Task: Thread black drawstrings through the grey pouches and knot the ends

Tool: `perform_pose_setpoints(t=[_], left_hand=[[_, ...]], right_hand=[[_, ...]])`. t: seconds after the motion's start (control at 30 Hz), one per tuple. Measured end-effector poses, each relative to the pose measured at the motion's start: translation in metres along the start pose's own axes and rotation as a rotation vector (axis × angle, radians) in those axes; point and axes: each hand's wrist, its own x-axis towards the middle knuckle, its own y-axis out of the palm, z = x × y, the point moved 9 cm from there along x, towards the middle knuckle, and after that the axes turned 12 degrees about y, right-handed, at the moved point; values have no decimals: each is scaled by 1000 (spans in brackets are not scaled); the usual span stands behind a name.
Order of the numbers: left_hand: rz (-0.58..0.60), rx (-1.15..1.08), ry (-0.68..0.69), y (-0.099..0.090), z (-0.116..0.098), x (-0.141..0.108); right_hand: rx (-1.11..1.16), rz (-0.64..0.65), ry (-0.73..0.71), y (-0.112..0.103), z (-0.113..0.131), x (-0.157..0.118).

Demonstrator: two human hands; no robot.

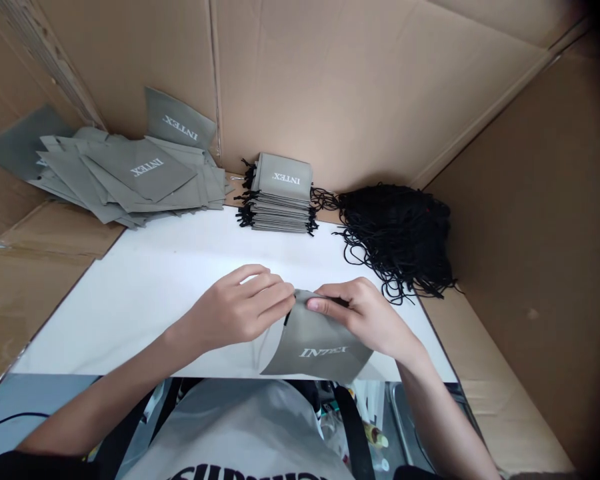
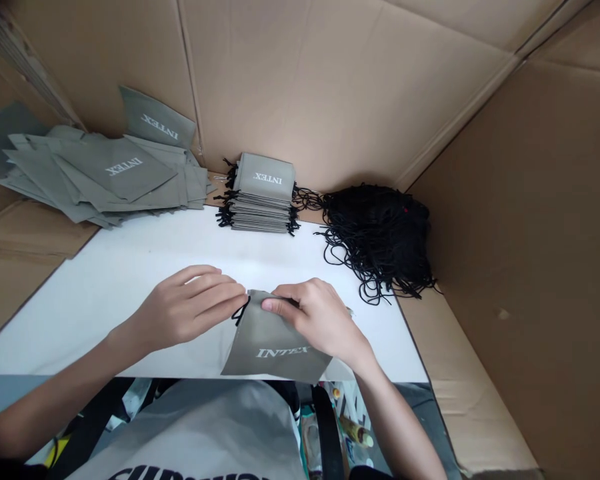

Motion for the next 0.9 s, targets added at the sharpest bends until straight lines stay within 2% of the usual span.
perform_pose_setpoints(t=[0.1,0.2,0.27,0.37,0.4,0.47,0.53,0.6,0.7,0.77,0.83,0.9], left_hand=[[-40,59,-45,-7,-4,-1],[-45,-56,-191,-10,7,-14],[-27,-126,-328,-9,24,-29],[12,-118,-537,-2,51,-51],[6,-84,-588,-1,56,-56],[-86,30,-644,-5,57,-60],[-241,87,-619,-12,44,-57],[-304,-56,-547,-4,27,-47],[-202,-387,-500,26,9,-34],[-130,-542,-502,39,4,-32],[-83,-642,-490,41,1,-35],[-59,-660,-467,32,0,-41]], right_hand=[[-55,-73,52,-5,-7,0],[-19,-148,93,-18,-17,-3],[74,-117,74,-21,-20,-5],[228,-25,52,-18,-22,-6],[267,2,57,-15,-23,-6],[323,40,75,-11,-25,-4],[362,67,92,-6,-26,-3],[395,85,102,-3,-25,-2],[409,86,94,-2,-23,-2],[383,64,84,-4,-22,-2],[343,37,79,-7,-24,-3],[300,7,81,-10,-28,-3]])
